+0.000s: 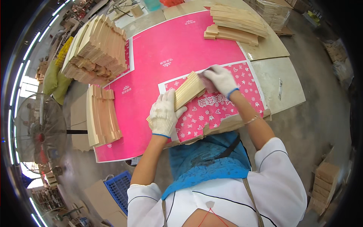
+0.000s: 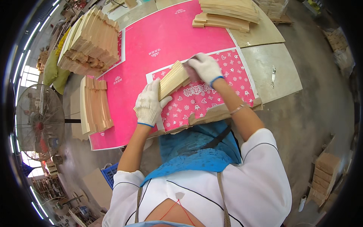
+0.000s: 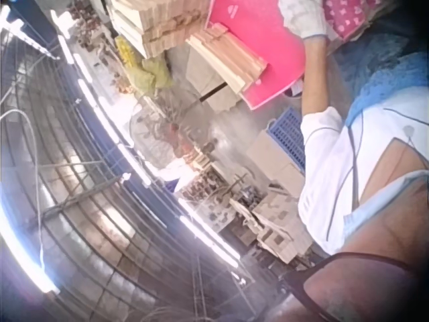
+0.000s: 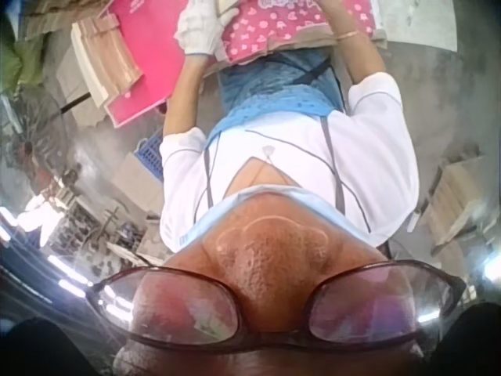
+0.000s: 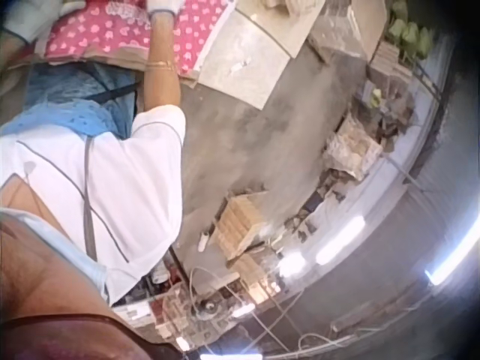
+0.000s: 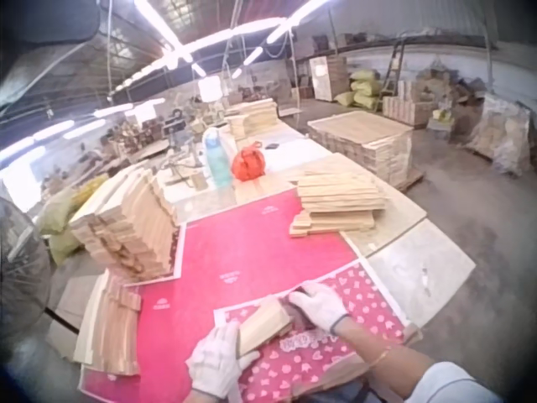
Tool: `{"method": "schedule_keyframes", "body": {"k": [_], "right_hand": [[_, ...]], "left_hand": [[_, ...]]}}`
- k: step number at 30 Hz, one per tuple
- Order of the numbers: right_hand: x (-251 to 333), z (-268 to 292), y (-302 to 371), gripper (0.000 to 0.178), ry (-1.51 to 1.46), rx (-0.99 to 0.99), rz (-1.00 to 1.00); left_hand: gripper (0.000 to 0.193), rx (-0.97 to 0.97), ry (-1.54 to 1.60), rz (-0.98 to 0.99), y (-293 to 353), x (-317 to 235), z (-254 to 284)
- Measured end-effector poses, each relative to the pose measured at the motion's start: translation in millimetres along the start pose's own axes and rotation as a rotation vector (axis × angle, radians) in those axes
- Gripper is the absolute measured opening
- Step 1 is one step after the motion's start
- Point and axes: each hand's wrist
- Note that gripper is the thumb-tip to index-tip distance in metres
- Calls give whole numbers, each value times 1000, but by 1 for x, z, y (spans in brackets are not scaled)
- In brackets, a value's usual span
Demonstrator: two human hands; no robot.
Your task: Sanding the edges and flat surfaces of wooden components using a piece of sandpaper at a workbench.
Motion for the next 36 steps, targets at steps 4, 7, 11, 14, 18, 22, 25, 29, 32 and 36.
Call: {"method": "schedule_keyframes", "body": {"k": [4, 7, 11, 14, 18, 22, 25, 29, 32, 36], "right_hand": [[26, -26, -37, 36, 275, 55, -104], [3, -38, -63, 32, 412, 35, 139], [-19, -30, -14, 33, 309, -65, 117], [-17, 7, 30, 33, 189, -7, 26], [-9, 38, 42, 27, 22, -23, -18], [40, 55, 44, 23, -693, 38, -33], [63, 48, 43, 17, -396, 292, 106], [70, 34, 17, 18, -380, 275, 194], [58, 15, -8, 27, -494, 230, 179], [53, 22, -4, 25, -593, 5, 87]], "left_hand": [[74, 46, -1, 25, -5, -1, 0], [73, 31, -4, -7, -7, -6, -1], [73, 73, 71, 41, -8, -7, 7], [74, 49, 36, 20, -5, 0, 2], [75, -94, -12, -51, 1, 8, 3], [75, -150, 79, -56, 5, -1, 37], [74, -19, 69, -105, 11, -9, 58], [74, 40, 97, -142, 19, -26, 82], [69, 45, 174, -153, 31, -22, 72], [50, 315, 1062, 360, 49, -22, 76]]}}
Point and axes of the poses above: each hand's wrist, its own y-axis away from the middle knuckle, its own z-axis out of the back of the hand, x = y × z, and after that the axes turned 5 degrees about -z, right-handed
